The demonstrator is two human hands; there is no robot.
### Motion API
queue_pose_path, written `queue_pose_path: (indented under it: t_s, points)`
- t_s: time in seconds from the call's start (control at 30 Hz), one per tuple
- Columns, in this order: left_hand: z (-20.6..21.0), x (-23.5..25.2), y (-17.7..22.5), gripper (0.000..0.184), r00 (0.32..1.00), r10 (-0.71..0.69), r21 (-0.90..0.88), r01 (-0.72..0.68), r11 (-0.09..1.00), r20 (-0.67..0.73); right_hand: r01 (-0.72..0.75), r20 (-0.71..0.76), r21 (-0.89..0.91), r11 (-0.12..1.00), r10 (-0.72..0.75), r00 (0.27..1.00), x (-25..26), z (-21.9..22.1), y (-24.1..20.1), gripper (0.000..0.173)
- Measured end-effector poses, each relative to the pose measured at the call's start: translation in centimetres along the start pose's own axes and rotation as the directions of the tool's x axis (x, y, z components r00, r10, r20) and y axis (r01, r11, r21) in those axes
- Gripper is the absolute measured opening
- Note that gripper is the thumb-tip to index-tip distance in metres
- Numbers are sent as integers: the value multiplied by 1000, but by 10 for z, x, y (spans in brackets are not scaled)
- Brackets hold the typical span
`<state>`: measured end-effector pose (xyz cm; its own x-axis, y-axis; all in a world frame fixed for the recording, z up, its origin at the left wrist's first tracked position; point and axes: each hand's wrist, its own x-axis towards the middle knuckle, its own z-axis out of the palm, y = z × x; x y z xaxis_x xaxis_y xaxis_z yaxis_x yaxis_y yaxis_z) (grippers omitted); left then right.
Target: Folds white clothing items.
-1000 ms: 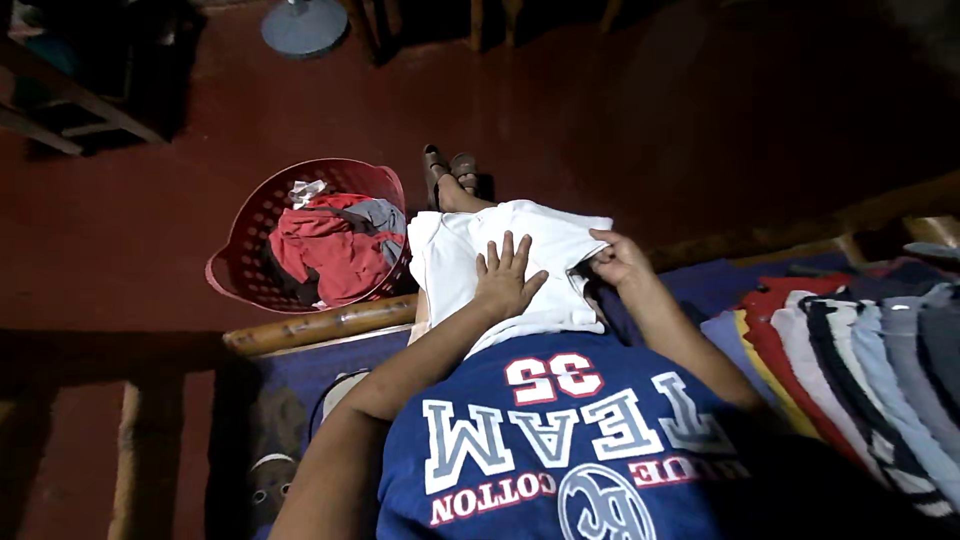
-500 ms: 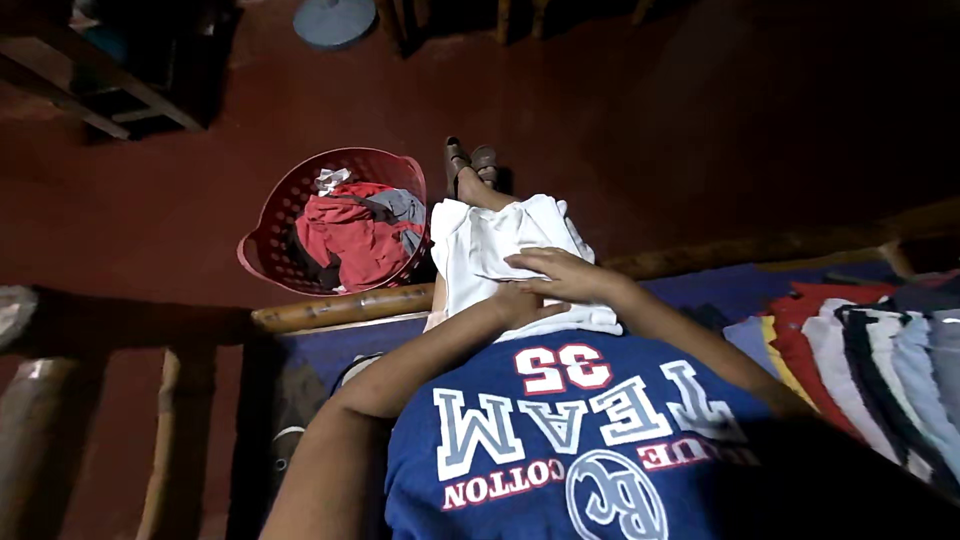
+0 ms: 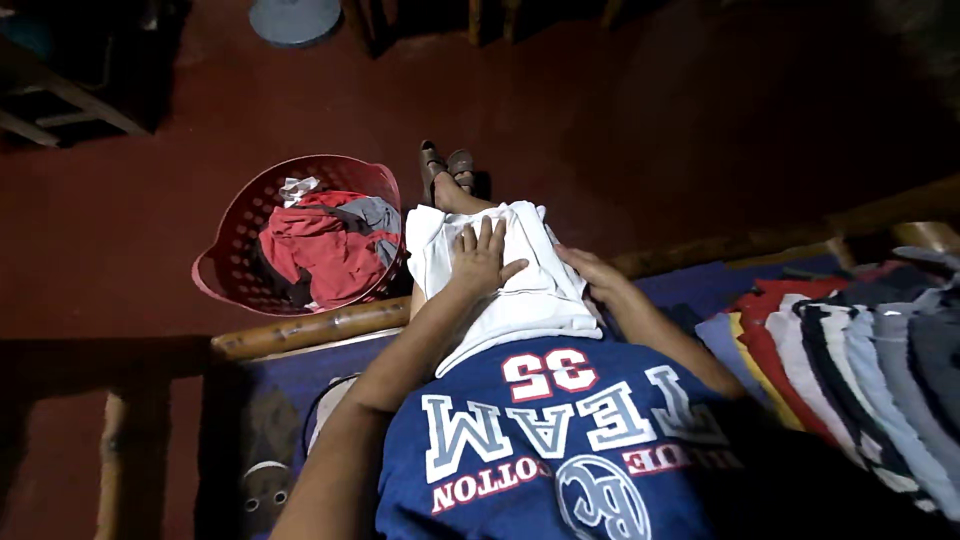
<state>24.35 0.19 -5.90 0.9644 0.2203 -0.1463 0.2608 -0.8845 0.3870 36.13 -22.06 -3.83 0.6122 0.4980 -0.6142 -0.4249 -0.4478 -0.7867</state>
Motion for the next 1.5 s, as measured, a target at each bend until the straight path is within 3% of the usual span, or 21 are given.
queue_pose_path:
  t_s: [0.17,0.23,0.3,0.37,0.43,0.5,0.6,0.67,0.77,0.87,1.03,1.07,1.1,1.17,1.23,1.27,1.33,1.37,1.43,1.5]
  points:
    - [1,-5,0,113,998,40,28,-39,999,-54,14,20,26,1000,-15,1000,20,-16,-4,48]
    - [3,-6,-2,115,986,68,12,-67,998,-151,41,61,259,965,-58,996,15,-33,-10,28]
    - [1,-7,0,114,958,115,-32,-128,991,-262,140,32,515,846,-182,983,9,-52,-21,10]
    - [1,-7,6,105,946,176,-68,-201,977,-272,188,-56,677,712,-205,977,4,-64,-25,17]
    - [4,-5,10,94,963,229,-71,-241,968,-141,96,-154,588,803,-6,988,-4,-54,-18,24]
    - [5,-2,13,92,973,230,-74,-229,971,8,-119,-83,455,883,175,981,-5,-39,0,63]
    - [6,-3,15,98,976,218,-94,-217,972,-2,-238,3,301,923,249,968,7,-26,10,87]
    - [8,-5,13,107,973,217,-93,-223,970,-74,-220,48,318,922,216,975,14,-24,3,75]
    - [9,-6,8,109,977,186,-99,-197,975,-104,-118,7,627,770,146,989,22,-29,2,34]
    - [4,-6,13,97,991,131,-43,-130,991,29,35,-163,805,593,164,973,8,-35,11,32]
    - [-3,0,19,97,983,137,-46,-132,990,126,108,-202,884,455,163,966,-22,-41,2,20]
    - [-4,2,20,97,980,146,-53,-140,989,135,184,-260,852,490,92,961,-28,-37,-10,25]
    - [-3,4,20,97,979,158,-63,-151,987,132,286,-316,780,557,-43,948,-34,-32,-22,41]
    - [-6,3,19,96,972,178,-80,-167,983,153,498,-305,502,707,-394,867,-47,-21,-47,71]
    - [-27,-8,9,86,965,226,-114,-212,971,133,666,-67,231,709,-672,738,-61,-17,-73,84]
    - [-40,-19,0,74,967,243,-130,-232,964,71,729,48,142,670,-740,671,-65,-20,-81,83]
    - [-67,-48,-30,48,968,242,-90,-248,965,-73,826,177,-56,562,-808,562,-66,-34,-82,63]
    - [-78,-66,-51,41,965,235,-58,-243,968,-121,837,204,-220,501,-816,541,-62,-44,-76,48]
    - [-86,-108,-89,54,967,200,-25,-206,978,-157,713,269,-611,344,-757,595,-45,-63,-54,35]
    - [-78,-149,-106,75,977,175,-43,-181,982,-122,632,367,-741,226,-652,664,-28,-66,-31,46]
